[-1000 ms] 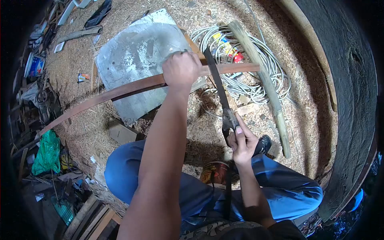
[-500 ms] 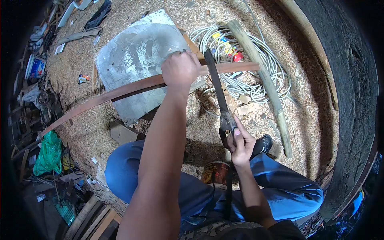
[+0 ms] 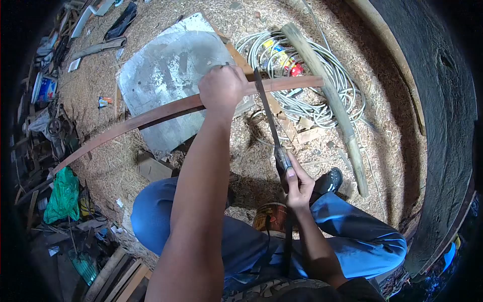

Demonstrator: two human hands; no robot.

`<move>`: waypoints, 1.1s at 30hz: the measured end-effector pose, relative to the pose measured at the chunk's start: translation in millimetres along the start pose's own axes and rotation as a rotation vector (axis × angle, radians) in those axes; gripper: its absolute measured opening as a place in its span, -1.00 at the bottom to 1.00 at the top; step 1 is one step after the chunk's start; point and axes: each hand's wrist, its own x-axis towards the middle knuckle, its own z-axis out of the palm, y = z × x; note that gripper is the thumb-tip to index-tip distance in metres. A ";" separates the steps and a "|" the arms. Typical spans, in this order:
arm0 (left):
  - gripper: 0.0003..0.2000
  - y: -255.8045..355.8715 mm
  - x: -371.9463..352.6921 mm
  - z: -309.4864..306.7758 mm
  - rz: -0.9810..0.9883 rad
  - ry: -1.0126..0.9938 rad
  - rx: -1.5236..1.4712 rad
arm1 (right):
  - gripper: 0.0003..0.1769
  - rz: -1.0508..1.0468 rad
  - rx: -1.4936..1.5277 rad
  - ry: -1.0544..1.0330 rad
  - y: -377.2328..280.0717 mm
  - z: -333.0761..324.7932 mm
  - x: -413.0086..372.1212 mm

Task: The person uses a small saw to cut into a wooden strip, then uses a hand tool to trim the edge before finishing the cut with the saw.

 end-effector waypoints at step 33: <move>-0.59 -2.0 1.3 3.2 -0.004 -0.004 0.017 | -0.60 0.039 -0.086 0.010 -30.1 4.7 -9.0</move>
